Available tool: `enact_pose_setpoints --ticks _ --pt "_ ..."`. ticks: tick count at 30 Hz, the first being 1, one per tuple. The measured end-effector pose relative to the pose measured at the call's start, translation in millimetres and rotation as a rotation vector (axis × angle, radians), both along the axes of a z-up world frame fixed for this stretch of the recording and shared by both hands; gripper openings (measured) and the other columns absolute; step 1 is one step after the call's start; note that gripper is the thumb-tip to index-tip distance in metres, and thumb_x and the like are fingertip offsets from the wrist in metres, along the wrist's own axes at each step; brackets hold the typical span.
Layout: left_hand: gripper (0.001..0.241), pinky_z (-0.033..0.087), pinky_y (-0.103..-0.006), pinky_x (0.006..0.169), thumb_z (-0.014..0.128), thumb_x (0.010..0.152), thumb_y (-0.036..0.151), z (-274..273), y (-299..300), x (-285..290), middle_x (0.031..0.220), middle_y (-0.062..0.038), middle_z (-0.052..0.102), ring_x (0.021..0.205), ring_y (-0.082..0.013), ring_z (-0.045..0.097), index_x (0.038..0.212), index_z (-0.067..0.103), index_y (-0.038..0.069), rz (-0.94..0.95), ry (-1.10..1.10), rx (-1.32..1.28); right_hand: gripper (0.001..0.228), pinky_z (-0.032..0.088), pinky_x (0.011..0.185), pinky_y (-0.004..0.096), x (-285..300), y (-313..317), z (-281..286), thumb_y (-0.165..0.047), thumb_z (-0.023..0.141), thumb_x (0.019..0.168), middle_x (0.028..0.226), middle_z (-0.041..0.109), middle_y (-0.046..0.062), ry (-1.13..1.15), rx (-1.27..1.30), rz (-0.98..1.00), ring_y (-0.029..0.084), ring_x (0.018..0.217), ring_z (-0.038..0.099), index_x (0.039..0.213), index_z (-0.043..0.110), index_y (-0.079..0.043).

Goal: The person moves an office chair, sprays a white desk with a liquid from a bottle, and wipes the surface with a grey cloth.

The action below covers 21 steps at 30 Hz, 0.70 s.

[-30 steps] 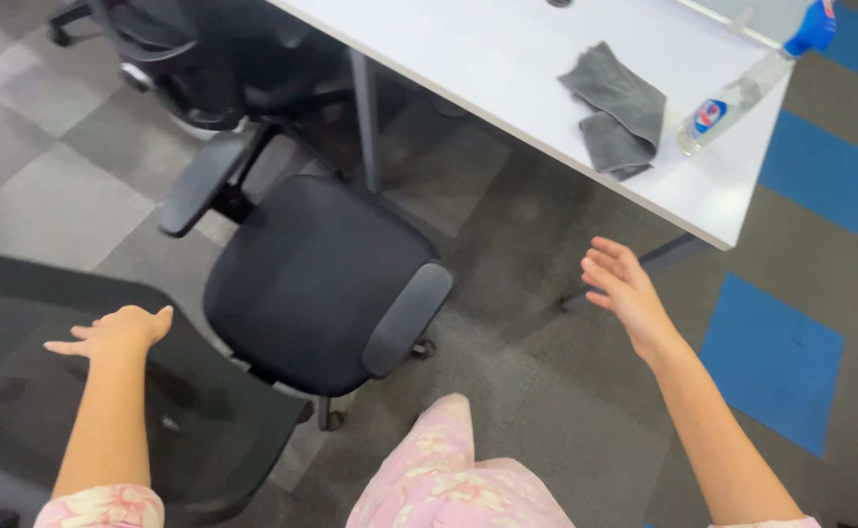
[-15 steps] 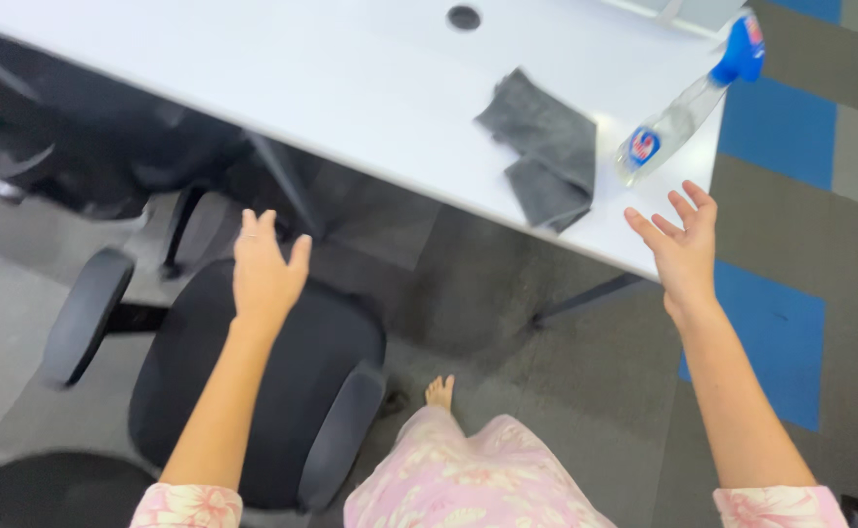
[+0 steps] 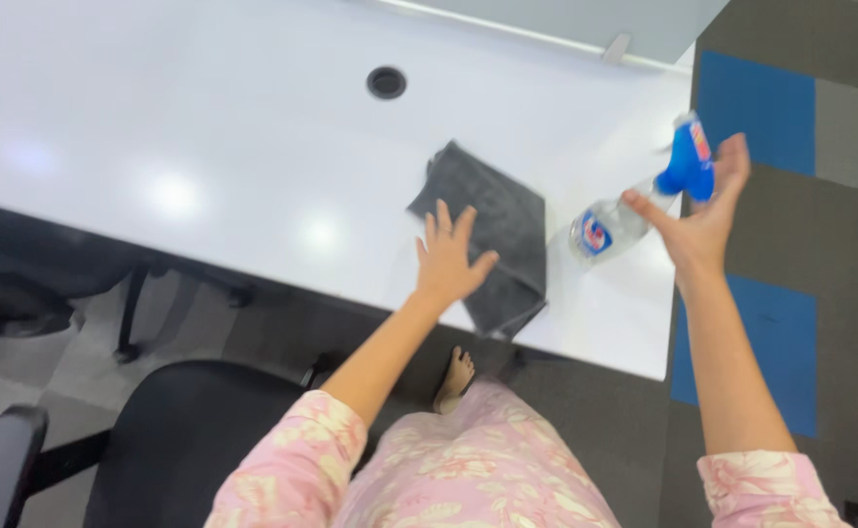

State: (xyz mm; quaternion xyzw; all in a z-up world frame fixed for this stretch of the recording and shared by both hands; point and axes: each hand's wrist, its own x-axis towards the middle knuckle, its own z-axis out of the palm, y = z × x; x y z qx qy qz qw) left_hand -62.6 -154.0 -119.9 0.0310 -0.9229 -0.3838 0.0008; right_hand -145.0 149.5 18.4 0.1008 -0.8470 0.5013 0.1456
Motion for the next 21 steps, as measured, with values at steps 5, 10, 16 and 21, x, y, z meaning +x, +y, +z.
enact_pose_setpoints --ticks 5,10,16,21 --pt "0.086 0.01 -0.0871 0.104 0.072 0.086 0.056 1.5 55.7 -52.4 0.169 -0.023 -0.001 0.151 -0.0549 -0.001 0.16 0.032 0.034 -0.115 -0.138 -0.066 0.115 0.057 0.097 0.036 -46.0 -6.1 -16.8 -0.02 0.094 0.076 0.162 0.044 0.018 -0.085 0.018 0.062 0.025 0.128 0.064 0.163 0.021 -0.007" --pt "0.086 0.01 -0.0883 0.104 0.076 0.08 0.057 -28.2 58.8 -77.6 0.168 -0.022 -0.002 0.153 -0.0535 -0.005 0.155 0.037 0.038 -0.127 -0.21 -0.191 0.07 0.054 0.092 0.03 -59.3 -10.1 -26.6 -0.016 0.083 0.094 0.145 0.063 0.016 -0.064 -0.083 0.077 0.017 0.112 0.069 0.151 0.045 -0.002" --pt "0.079 0.006 -0.0865 0.106 0.077 0.082 0.046 -37.5 36.9 -93.0 0.169 -0.021 0.0 0.153 -0.0514 -0.005 0.153 0.042 0.036 -0.152 -0.169 -0.202 0.038 0.055 0.089 0.028 -45.8 -37.1 -35.3 -0.015 0.081 0.097 0.112 0.076 0.01 -0.069 -0.091 -0.033 0.014 0.095 0.07 0.127 0.062 -0.001" --pt "0.068 0.007 -0.0836 0.109 0.07 0.088 0.04 -46.0 -23.2 -115.4 0.17 -0.018 0.009 0.153 -0.0496 0.001 0.151 0.045 0.037 -0.131 -0.114 -0.266 0.037 0.055 0.092 0.029 -32.4 -57.1 -18.6 -0.016 0.082 0.097 0.106 0.078 0.008 -0.086 0.018 -0.161 0.015 0.099 0.073 0.126 0.064 -0.002"
